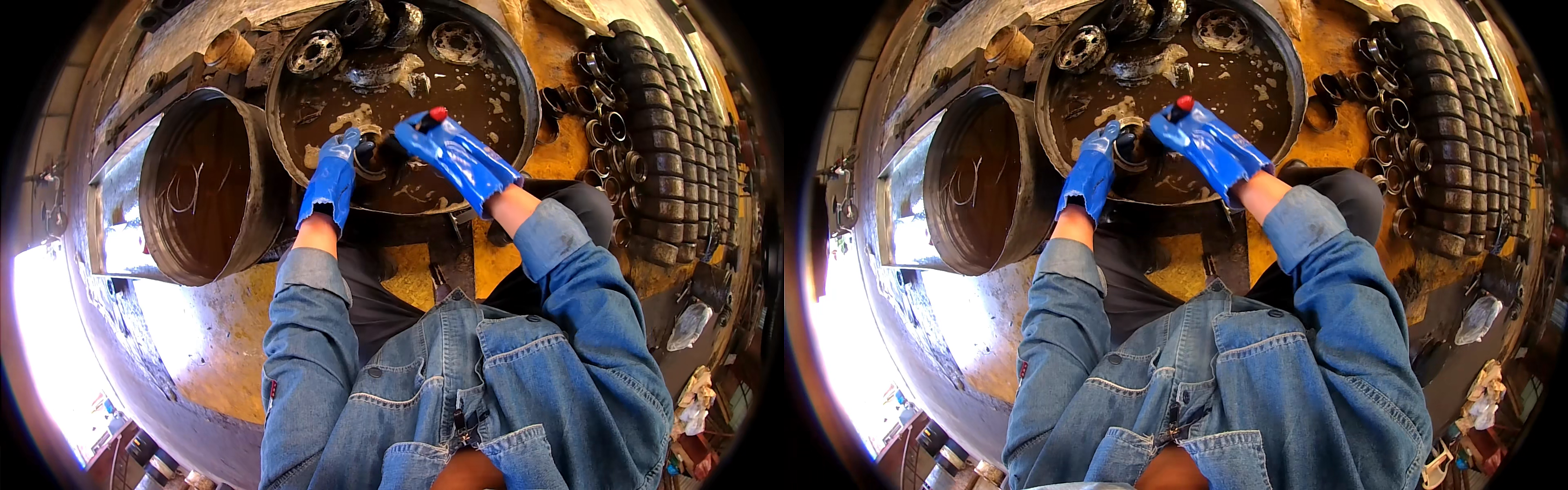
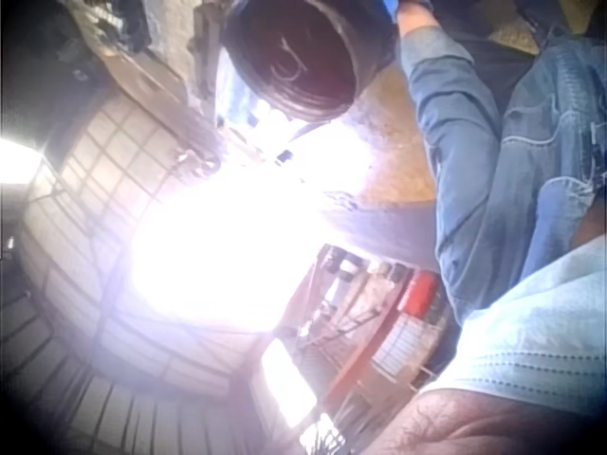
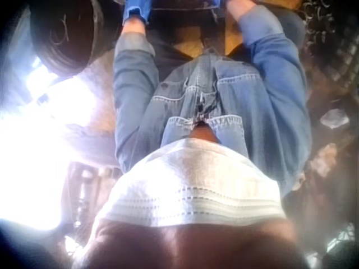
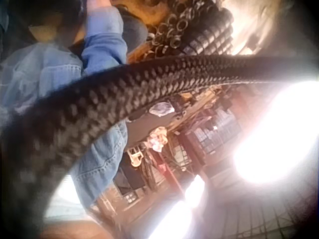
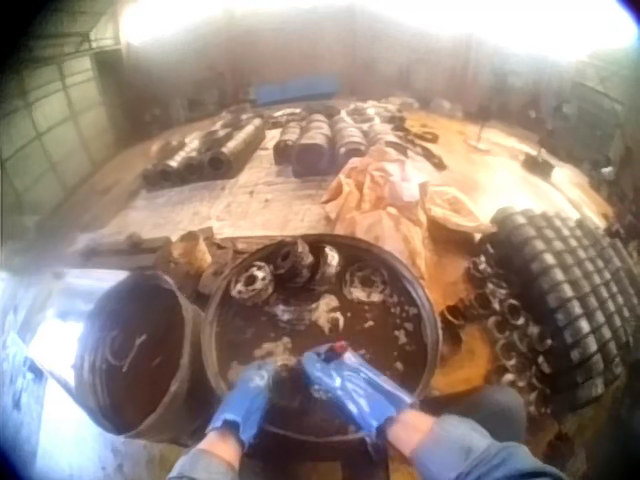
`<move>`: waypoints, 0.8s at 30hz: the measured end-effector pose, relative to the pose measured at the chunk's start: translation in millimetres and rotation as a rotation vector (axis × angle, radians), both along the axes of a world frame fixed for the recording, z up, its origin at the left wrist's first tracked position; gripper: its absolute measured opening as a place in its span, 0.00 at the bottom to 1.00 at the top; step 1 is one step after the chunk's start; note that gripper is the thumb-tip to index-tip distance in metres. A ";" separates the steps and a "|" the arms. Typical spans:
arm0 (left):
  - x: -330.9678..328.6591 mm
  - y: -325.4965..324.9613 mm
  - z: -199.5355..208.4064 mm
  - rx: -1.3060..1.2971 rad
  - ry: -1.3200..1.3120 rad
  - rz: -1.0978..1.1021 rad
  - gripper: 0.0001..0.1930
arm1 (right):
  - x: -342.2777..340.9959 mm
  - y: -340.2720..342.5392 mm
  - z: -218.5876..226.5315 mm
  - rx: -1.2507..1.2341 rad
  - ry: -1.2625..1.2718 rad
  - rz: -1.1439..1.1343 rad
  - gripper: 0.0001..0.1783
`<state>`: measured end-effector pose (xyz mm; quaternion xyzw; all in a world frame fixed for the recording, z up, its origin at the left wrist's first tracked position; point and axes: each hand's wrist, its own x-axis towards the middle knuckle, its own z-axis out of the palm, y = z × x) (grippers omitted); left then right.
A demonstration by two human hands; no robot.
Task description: The person scrubs small metal rings and cylindrical parts with a red-handled brush while wearing blue gloves. They repeatedly dip the parts into a dark liquid in a basin to remove grime and then place the cleaned items onto a nearby surface.
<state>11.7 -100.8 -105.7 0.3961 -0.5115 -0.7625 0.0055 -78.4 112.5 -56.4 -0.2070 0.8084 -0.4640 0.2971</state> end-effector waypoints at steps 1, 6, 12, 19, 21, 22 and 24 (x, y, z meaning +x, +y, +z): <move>2.8 0.9 3.3 -0.021 0.004 0.005 0.18 | -13.5 -11.5 14.8 0.063 -0.043 0.044 0.17; -2.1 3.2 21.5 -0.215 0.055 -0.006 0.17 | -36.1 -33.8 29.9 0.091 -0.058 -0.021 0.17; -5.0 -18.6 12.3 0.098 0.217 0.191 0.13 | -4.8 -21.5 41.0 0.087 -0.194 -0.142 0.18; -8.0 -7.3 21.1 0.054 0.202 0.318 0.12 | 38.1 9.4 60.5 0.183 -0.354 -0.182 0.20; -6.3 -7.4 21.4 0.035 0.193 0.291 0.12 | 40.3 5.2 67.5 0.136 -0.380 -0.245 0.20; -6.7 -6.3 23.4 0.030 0.170 0.261 0.12 | 40.9 3.3 71.5 0.116 -0.397 -0.283 0.20; -6.5 -5.4 21.0 -0.017 0.193 0.223 0.13 | 42.8 -4.4 80.7 0.084 -0.424 -0.338 0.20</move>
